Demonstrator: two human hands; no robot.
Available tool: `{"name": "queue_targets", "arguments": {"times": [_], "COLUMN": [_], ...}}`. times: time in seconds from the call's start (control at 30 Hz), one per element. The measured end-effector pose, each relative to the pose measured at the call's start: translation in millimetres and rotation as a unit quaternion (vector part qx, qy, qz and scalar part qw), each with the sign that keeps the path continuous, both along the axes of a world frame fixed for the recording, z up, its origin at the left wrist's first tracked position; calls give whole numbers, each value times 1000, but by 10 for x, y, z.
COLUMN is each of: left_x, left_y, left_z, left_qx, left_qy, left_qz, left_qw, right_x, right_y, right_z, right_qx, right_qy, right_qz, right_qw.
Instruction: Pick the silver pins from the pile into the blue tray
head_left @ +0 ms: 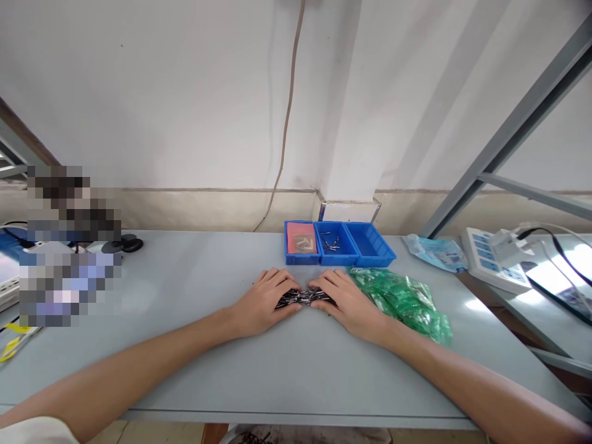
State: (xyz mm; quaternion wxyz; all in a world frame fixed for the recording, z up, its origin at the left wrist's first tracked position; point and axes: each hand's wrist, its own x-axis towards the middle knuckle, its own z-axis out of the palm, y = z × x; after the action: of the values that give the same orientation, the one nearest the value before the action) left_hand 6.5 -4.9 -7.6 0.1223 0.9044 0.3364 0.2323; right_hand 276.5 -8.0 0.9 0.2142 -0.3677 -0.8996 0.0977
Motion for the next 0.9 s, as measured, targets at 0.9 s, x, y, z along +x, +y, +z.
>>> {"name": "queue_targets", "arguments": {"times": [0.9], "left_x": [10], "left_y": [-3], "left_z": [0], "left_qx": [24], "left_qy": [7], "left_qz": [7], "left_qw": [1000], "right_x": [9], "right_y": [5], "right_z": [6], "right_qx": [40], "right_qy": [107], "right_qz": [-36], "right_qw": [993]}}
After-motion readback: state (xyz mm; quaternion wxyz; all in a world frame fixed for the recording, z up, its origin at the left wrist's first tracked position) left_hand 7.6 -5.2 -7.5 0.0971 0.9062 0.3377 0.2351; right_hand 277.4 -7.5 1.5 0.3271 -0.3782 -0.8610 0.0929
